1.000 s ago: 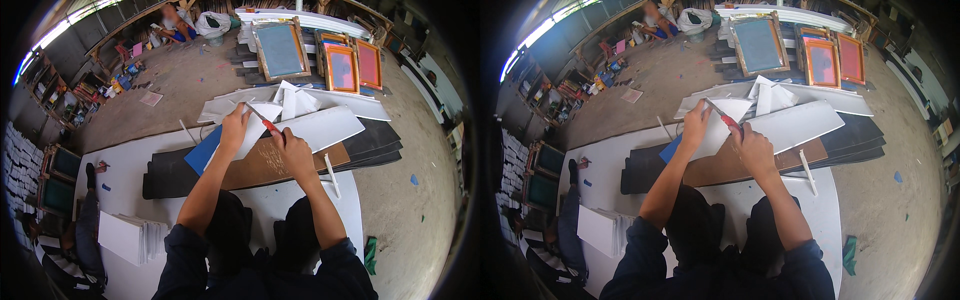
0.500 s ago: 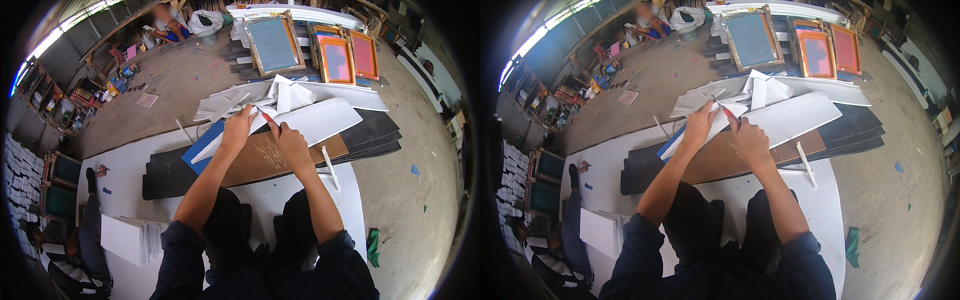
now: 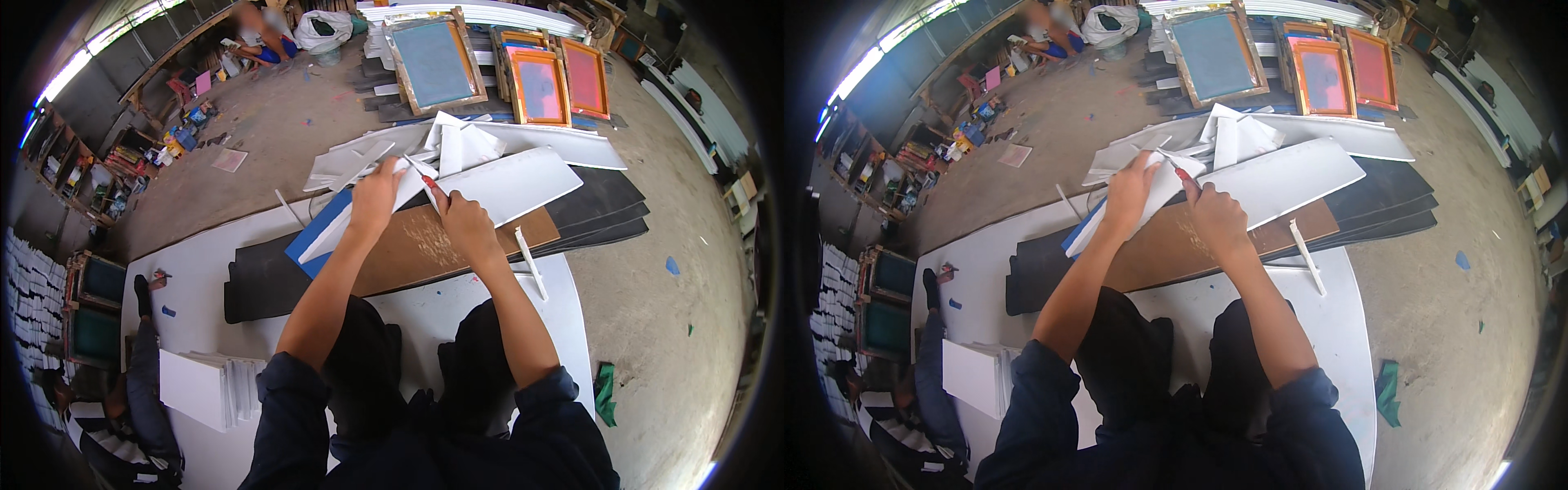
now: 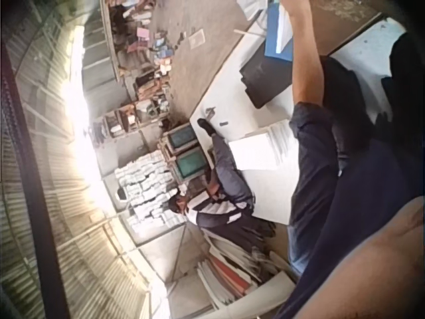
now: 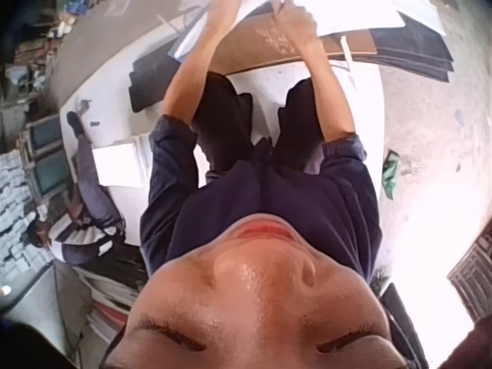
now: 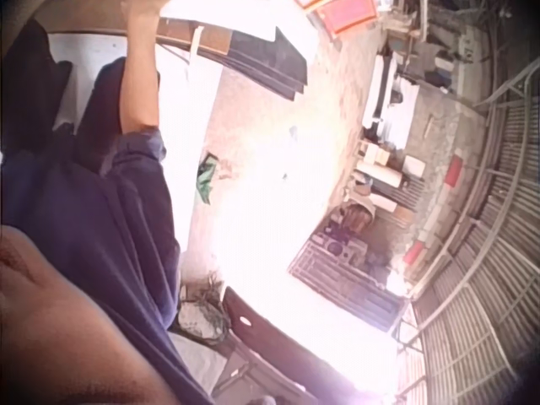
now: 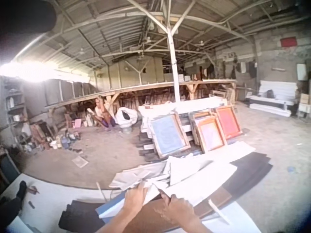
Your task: The person sits on the floor and uses a utility knife to cut white foam sheets. They place a blue rectangular template on the foam to guide the cuts, trimming the foam along the template's edges. The person repeatedly aligns the template, cuts the foam, and removes the excess pieces.
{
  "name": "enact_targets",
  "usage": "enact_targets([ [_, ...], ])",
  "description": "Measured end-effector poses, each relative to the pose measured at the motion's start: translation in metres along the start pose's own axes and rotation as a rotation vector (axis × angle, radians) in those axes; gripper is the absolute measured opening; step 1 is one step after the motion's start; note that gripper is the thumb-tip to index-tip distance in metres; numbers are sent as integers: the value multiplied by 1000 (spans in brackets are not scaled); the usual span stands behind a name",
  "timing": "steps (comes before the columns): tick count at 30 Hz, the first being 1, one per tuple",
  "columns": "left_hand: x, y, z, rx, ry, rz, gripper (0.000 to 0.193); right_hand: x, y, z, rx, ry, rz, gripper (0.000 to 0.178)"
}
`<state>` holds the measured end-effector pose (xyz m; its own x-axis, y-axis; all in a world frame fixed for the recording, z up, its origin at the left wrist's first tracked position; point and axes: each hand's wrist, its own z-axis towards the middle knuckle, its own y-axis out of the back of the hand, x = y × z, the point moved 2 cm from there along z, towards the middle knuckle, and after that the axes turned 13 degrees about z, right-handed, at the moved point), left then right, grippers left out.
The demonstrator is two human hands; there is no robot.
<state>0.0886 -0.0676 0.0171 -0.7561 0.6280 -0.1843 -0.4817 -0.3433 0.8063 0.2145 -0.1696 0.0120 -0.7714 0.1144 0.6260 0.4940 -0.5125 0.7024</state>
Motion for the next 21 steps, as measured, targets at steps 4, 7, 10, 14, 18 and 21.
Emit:
enact_targets([
  [4, 1, 0, -2, 6, -44, 11, 19, -5, 0, -4, -52, 53, -38, 53],
  [7, -19, 0, -3, -69, -150, -8, 18, -19, -4, 3, -108, 12, -61, 54],
  [10, -26, -1, -3, -40, -148, 2, 19, -27, -5, 10, -34, -56, -27, 56],
  [14, -19, -6, -1, 73, -104, -7, 27, -30, -9, 4, 22, -51, -63, 56],
  [18, -19, -2, -3, 146, -141, -159, 43, -31, -4, -3, 98, -40, -146, 59],
  [21, -19, -2, -1, 222, -163, -186, 48, -31, -3, -1, 112, -60, -151, 60],
])
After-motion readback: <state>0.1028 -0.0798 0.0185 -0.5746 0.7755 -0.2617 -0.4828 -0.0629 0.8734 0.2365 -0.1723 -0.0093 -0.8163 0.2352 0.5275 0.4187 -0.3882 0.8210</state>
